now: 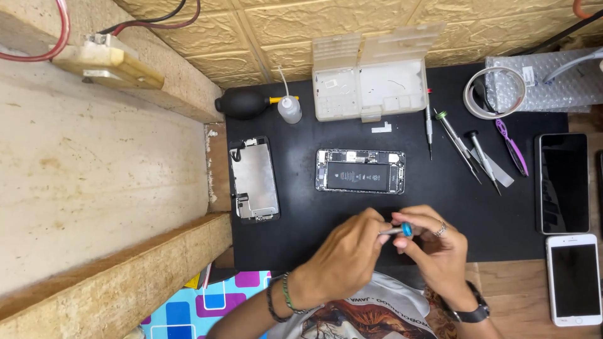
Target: Removing a battery from a smartphone using a precision screwdriver and prying tools at a repair station.
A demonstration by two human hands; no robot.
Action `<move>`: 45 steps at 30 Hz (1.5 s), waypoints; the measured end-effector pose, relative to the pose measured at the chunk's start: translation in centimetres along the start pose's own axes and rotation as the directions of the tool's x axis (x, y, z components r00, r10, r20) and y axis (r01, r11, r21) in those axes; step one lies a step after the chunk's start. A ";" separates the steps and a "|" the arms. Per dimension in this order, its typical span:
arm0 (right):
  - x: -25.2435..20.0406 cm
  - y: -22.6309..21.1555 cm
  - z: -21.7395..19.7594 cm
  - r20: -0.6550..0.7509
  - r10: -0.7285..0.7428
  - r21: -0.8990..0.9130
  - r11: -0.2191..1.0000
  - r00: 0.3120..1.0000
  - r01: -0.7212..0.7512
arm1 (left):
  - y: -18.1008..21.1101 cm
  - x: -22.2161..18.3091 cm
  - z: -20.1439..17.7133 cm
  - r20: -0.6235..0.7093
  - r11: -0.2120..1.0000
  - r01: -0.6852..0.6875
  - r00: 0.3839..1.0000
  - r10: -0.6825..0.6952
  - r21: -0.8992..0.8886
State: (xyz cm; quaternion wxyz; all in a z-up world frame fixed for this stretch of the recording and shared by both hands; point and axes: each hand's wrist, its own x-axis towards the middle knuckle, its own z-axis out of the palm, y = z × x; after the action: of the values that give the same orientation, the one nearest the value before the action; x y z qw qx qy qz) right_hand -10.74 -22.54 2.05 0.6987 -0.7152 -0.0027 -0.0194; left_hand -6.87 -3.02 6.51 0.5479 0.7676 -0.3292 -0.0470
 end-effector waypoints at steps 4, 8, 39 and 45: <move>-1.1 2.8 0.6 -0.075 0.065 0.069 0.996 0.995 -0.060 | -0.4 -0.1 1.9 -0.079 0.988 0.036 0.996 -0.048 -0.150; -1.1 3.3 0.4 -0.236 0.124 0.019 0.992 0.964 -0.123 | -1.1 -0.1 1.6 -0.119 0.988 0.082 0.988 -0.098 -0.133; 4.9 6.4 -6.0 -0.533 -0.261 -0.318 0.943 0.805 0.095 | -9.0 3.5 -8.2 0.052 0.690 0.143 0.966 -0.254 0.710; 4.8 5.7 -5.1 -0.449 -0.303 -0.357 0.923 0.840 0.142 | -8.7 5.1 -7.9 0.110 0.701 0.164 0.939 -0.327 0.694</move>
State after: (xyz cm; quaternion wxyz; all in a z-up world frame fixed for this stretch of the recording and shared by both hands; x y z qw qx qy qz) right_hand -5.88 -27.93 -3.41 0.5475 -0.7810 0.0957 -0.2846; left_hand 4.50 2.18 3.50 0.1800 0.9400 -0.2773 -0.0839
